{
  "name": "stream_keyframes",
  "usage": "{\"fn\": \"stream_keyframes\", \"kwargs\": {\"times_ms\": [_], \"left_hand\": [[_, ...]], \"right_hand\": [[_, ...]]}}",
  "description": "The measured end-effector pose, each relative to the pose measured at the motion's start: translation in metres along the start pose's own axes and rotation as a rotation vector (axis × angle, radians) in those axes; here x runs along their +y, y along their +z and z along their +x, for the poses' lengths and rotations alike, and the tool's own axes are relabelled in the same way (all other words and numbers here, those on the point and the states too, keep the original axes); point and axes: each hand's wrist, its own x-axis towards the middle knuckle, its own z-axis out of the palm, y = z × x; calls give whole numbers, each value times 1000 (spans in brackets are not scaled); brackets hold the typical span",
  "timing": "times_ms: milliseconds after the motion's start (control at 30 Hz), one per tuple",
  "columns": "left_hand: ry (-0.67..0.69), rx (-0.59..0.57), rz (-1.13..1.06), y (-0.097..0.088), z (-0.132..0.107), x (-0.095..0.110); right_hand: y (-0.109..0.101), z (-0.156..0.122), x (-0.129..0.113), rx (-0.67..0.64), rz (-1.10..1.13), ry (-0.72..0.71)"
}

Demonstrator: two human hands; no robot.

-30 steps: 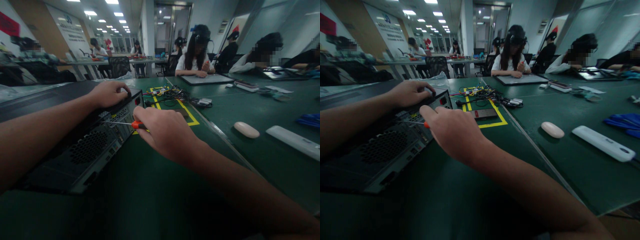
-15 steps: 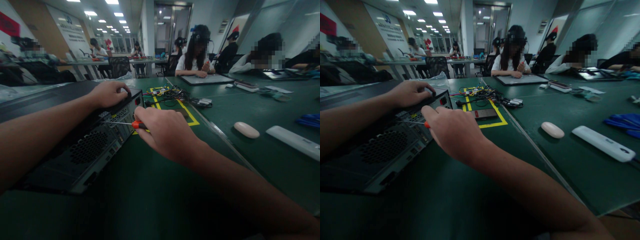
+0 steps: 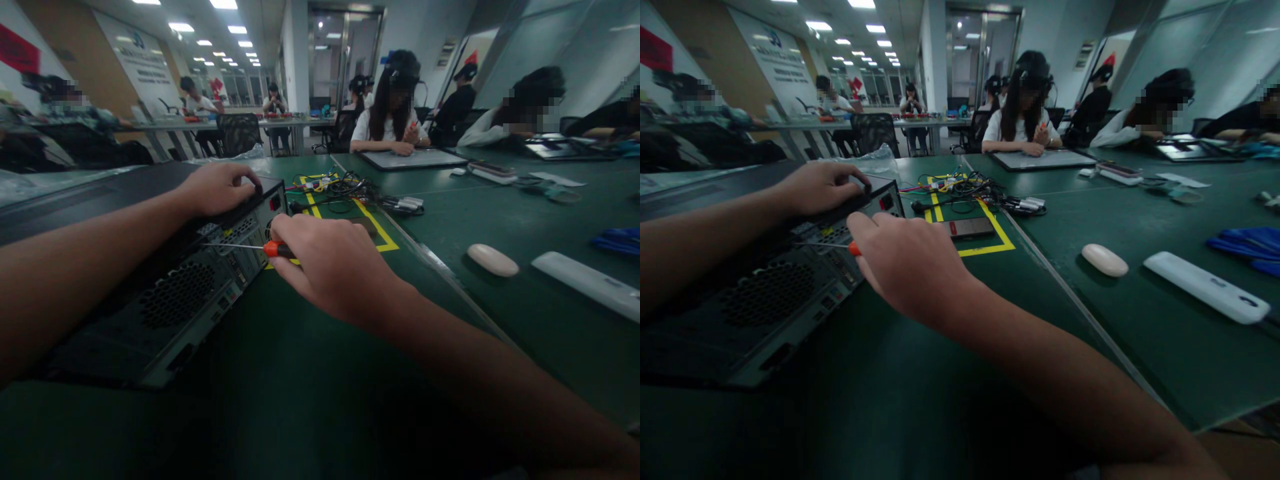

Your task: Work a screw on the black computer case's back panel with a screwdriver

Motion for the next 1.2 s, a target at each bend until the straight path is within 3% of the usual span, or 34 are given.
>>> {"fn": "stream_keyframes", "kwargs": {"times_ms": [1200], "left_hand": [[5,-2,-14,-2,0,2]], "right_hand": [[-3,0,1,-39,36,-7]]}}
